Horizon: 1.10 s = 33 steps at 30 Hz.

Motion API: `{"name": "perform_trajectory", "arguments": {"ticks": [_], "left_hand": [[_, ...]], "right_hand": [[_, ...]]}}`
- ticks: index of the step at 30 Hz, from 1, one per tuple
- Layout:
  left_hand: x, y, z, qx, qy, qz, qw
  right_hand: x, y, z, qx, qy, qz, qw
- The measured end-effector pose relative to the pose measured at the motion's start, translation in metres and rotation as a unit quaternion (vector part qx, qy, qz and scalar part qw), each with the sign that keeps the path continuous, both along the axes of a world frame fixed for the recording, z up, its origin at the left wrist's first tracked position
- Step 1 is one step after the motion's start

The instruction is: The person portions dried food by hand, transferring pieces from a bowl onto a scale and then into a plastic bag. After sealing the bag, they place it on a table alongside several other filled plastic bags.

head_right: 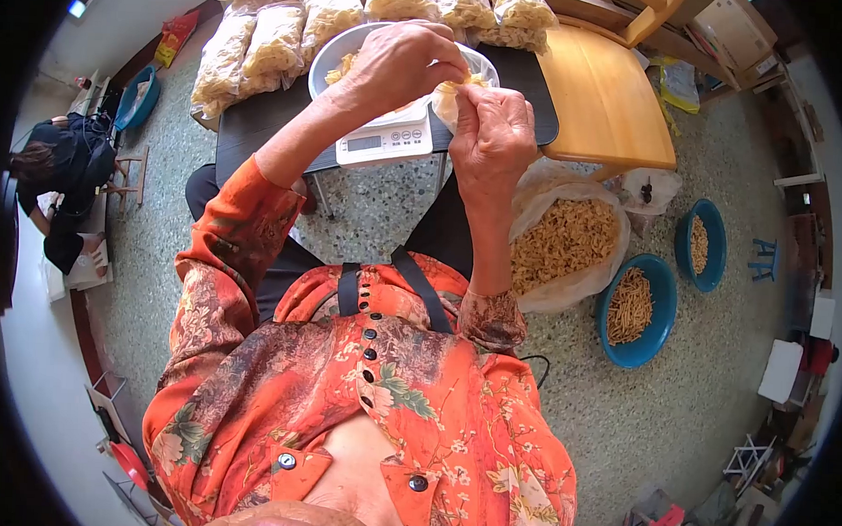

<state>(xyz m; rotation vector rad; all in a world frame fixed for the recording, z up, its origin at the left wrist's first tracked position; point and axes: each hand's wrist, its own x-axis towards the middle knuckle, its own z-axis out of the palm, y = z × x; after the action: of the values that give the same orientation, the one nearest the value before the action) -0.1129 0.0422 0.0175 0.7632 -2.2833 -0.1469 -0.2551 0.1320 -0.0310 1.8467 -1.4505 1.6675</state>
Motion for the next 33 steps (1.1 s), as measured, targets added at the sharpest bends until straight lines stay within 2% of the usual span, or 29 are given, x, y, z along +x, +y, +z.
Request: {"name": "perform_trajectory", "arguments": {"ticks": [2,6,11,13,14,16,21,23,24,26,33], "left_hand": [[-0.006,-0.006,0.003,0.056,-0.044,-0.016,0.997],[-0.005,-0.018,0.009,0.087,0.02,-0.091,0.992],[-0.013,-0.024,0.003,0.05,0.006,-0.165,0.985],[-0.019,-0.025,-0.004,-0.014,0.018,-0.199,0.98],[-0.018,-0.028,-0.007,-0.01,0.019,-0.198,0.98],[-0.017,-0.017,0.021,0.176,-0.129,-0.192,0.957],[-0.031,-0.023,0.028,0.123,-0.186,-0.234,0.946],[-0.038,-0.026,0.025,0.097,-0.261,-0.174,0.945],[-0.04,-0.024,0.028,0.099,-0.262,-0.173,0.944],[-0.044,-0.021,0.035,0.088,-0.337,-0.148,0.926],[-0.056,-0.021,0.025,0.066,-0.401,-0.121,0.906]], "right_hand": [[-0.005,-0.001,0.0,0.003,-0.012,0.0,1.0],[-0.021,0.002,0.005,0.048,-0.08,0.009,0.996],[-0.036,0.004,0.009,0.056,-0.093,0.027,0.994],[-0.037,0.006,0.009,0.055,-0.095,0.031,0.993],[-0.038,0.006,0.009,0.05,-0.097,0.037,0.993],[-0.041,0.006,0.007,0.051,-0.092,0.031,0.994],[-0.05,0.004,0.003,0.035,-0.136,0.03,0.99],[-0.051,0.004,0.0,0.028,-0.142,0.031,0.989],[-0.051,0.004,-0.001,0.019,-0.147,0.031,0.988],[-0.049,0.004,-0.002,0.015,-0.151,0.03,0.988],[-0.046,0.006,0.0,-0.007,-0.1,0.006,0.995]]}}
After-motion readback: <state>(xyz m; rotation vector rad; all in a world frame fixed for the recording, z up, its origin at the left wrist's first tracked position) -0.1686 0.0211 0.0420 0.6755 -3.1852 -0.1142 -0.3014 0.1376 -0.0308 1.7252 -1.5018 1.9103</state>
